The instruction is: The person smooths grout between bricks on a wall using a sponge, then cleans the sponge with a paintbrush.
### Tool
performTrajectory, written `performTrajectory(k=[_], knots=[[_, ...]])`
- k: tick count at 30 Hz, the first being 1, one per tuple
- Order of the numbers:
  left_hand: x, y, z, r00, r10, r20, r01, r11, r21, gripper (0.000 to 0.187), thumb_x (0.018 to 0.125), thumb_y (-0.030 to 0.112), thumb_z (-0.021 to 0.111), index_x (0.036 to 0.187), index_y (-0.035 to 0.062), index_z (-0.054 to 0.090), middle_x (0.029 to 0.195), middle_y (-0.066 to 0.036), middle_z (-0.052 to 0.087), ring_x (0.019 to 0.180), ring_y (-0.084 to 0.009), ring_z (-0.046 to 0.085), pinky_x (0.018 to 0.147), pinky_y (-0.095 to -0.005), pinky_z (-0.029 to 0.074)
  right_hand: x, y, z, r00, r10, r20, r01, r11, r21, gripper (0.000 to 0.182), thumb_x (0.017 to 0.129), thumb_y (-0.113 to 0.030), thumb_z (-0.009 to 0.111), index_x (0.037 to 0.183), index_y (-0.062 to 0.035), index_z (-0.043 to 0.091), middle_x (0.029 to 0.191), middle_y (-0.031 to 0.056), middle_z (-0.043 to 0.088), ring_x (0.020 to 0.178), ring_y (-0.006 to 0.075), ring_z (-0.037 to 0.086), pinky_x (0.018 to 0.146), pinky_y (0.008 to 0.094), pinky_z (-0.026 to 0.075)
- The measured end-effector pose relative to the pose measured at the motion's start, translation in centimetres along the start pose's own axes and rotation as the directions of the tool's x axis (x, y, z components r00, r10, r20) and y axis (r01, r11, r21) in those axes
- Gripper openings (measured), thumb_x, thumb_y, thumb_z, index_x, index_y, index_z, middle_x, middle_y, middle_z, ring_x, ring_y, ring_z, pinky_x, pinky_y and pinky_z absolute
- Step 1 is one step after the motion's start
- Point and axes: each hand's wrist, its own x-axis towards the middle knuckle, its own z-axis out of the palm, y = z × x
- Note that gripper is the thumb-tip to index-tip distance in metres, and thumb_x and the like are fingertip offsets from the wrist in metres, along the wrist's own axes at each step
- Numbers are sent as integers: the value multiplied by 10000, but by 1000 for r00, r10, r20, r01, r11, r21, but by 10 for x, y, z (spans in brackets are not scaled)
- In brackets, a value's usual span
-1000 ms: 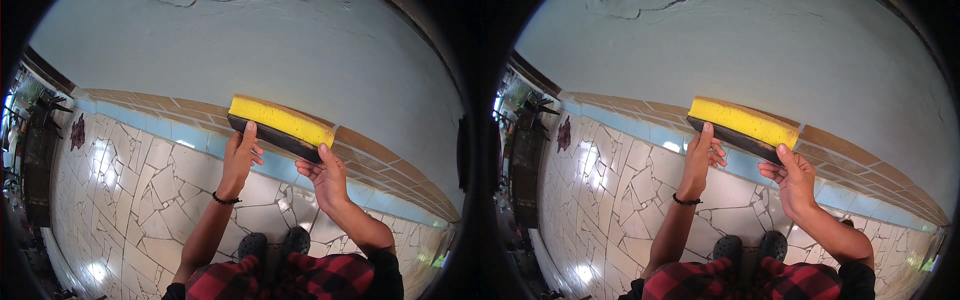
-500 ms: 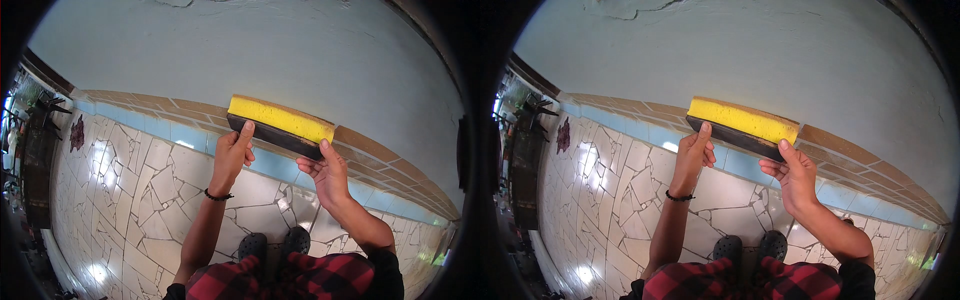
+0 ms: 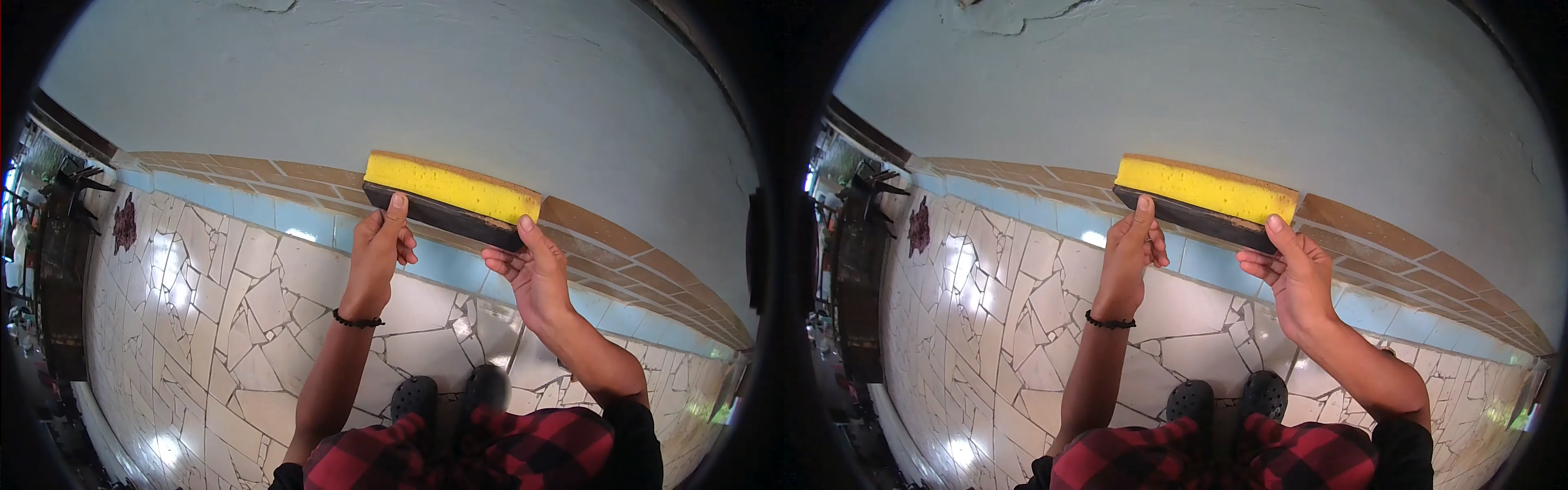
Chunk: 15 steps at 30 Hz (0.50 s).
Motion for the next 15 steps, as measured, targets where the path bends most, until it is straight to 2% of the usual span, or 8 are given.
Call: performTrajectory(k=[6,12,15], knots=[[-2,1,6,1000,12,-24,-13,999,-48,514,1019,605,591,806,140,545,653,9,550,575,-114,599,576,-246,450,1,0,0,1000,-5,-1,5,1000,-2,367,954,-374,772,896,-49,611,945,168,727,838,246,759,787,342,640],[0,1,9,993,99,-62,-103,993,-62,450,1035,506,630,812,121,565,664,-9,608,589,-118,618,597,-243,444,3,1,-3,1000,-4,12,4,1000,5,359,952,-364,775,897,-50,608,948,176,727,844,246,760,791,343,644],[2,-2,16,966,208,-154,-218,974,-54,401,1036,435,659,820,106,582,679,-15,633,605,-110,617,620,-242,445,3,-1,-1,1000,2,17,-2,1000,14,354,952,-361,775,900,-52,611,956,178,730,846,243,760,793,340,645]])
